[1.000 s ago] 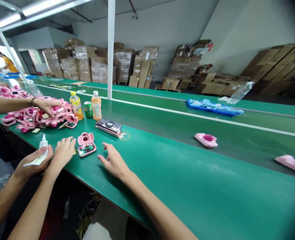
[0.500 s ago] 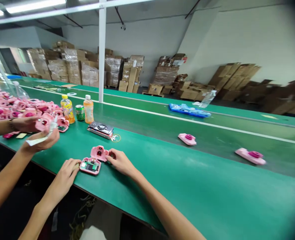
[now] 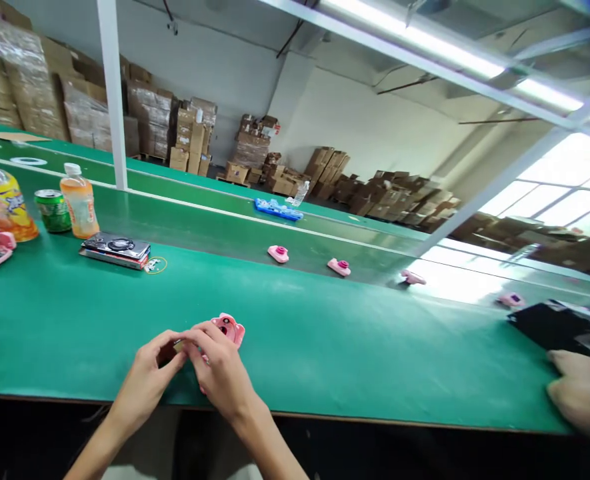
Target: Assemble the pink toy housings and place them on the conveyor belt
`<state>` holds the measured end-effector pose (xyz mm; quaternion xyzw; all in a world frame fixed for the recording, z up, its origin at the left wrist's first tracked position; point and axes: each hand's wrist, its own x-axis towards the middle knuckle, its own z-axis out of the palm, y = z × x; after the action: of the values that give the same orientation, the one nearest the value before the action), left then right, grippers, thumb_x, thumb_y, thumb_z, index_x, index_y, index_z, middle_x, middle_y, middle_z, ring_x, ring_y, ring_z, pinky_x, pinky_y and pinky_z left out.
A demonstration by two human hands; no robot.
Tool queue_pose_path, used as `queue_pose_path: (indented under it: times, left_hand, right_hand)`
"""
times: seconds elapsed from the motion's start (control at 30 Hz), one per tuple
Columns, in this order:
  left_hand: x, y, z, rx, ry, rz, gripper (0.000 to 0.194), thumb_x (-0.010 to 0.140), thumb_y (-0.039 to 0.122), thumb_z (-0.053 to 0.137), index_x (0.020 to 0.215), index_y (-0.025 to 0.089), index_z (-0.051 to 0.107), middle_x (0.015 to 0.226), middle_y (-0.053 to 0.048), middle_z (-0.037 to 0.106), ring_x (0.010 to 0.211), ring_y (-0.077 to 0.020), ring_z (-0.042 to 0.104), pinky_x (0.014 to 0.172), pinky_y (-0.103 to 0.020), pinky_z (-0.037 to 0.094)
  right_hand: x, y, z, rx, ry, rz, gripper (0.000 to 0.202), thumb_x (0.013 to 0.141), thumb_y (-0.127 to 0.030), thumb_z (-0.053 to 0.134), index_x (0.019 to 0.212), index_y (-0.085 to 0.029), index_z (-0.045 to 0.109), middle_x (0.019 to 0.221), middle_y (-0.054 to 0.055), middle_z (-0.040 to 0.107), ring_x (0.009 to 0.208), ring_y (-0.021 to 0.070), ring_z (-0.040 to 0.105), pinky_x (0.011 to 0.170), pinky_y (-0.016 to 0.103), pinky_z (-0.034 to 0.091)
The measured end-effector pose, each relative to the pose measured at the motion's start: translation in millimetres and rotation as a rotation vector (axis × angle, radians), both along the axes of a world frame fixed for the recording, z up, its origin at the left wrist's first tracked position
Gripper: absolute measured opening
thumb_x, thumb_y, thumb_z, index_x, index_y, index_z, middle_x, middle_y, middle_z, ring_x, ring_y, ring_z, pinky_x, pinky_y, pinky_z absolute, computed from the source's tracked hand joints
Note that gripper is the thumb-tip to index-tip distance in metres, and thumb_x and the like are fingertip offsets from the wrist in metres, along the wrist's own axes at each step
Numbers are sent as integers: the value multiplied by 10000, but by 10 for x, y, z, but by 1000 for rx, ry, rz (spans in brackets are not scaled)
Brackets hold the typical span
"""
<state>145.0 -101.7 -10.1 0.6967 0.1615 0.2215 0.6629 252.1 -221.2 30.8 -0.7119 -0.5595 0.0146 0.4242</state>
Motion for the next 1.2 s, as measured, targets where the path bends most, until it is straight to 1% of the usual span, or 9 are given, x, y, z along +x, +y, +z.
queue_pose_path:
  times: [0.07,0.13,0.23,0.4,0.7,0.83,0.93,1.1,1.2]
  left_hand:
    - [15,14,-39,-75,-19,36,425,841,532,697,1085,184,714,1021,-73,741,967,-242,690,866,-304,555]
    - [36,30,-61,-132,-16,52,502,810,574,718,1119,177,708,940,-63,739,855,-223,691,779,-292,564]
    - [64,43,-53,-129,-17,67,545,788,635,710,1047,156,718,828,-49,715,694,-179,636,656,-258,535]
    - [47,32,-25,-98,-42,87,466,820,599,699,1005,173,726,910,-62,723,834,-206,672,786,-262,553]
    - [-6,31,-89,-3,58,88,499,869,628,613,1092,196,726,826,-34,697,770,-204,655,766,-251,558]
    - [-21,25,-108,42,94,87,525,874,640,605,1120,193,727,919,-53,736,850,-218,677,786,-245,559]
    - [-31,17,-101,2,108,79,547,871,645,607,1151,189,722,1051,-75,764,937,-242,706,806,-255,576]
    - [-6,26,-106,-107,55,73,528,835,623,665,1136,198,754,1183,-90,761,1084,-289,710,910,-311,594]
    - [24,75,-149,-203,5,58,574,778,594,737,1196,200,746,1249,-99,740,1180,-311,682,999,-367,577]
  right_hand:
    - [-15,125,-30,8,65,-50,204,945,-100,608,1019,-255,718,978,16,710,907,163,662,840,292,537]
    - [11,183,-58,31,94,-85,176,926,-93,636,969,-242,718,942,5,721,883,155,669,827,275,531]
    - [64,187,-70,-4,-29,-76,186,954,-93,590,975,-232,712,939,11,729,833,148,670,781,263,522]
    - [111,173,7,-175,-374,-50,154,959,-94,591,970,-222,676,914,17,713,833,176,633,745,291,491]
    - [95,195,57,-243,-316,-70,87,962,-145,632,974,-229,648,914,-3,716,835,168,659,728,277,478]
    - [91,188,181,-347,-438,-53,80,953,-144,634,936,-222,624,904,2,684,815,176,636,696,290,471]
    - [74,204,236,-428,-566,-11,113,917,-94,612,960,-198,602,978,35,644,813,180,610,654,291,463]
    - [22,162,119,-459,-674,16,140,897,-56,547,973,-169,579,950,66,623,800,211,591,641,315,484]
    - [18,75,59,-371,-588,76,157,954,-53,472,985,-177,563,1013,75,648,892,213,611,789,327,536]
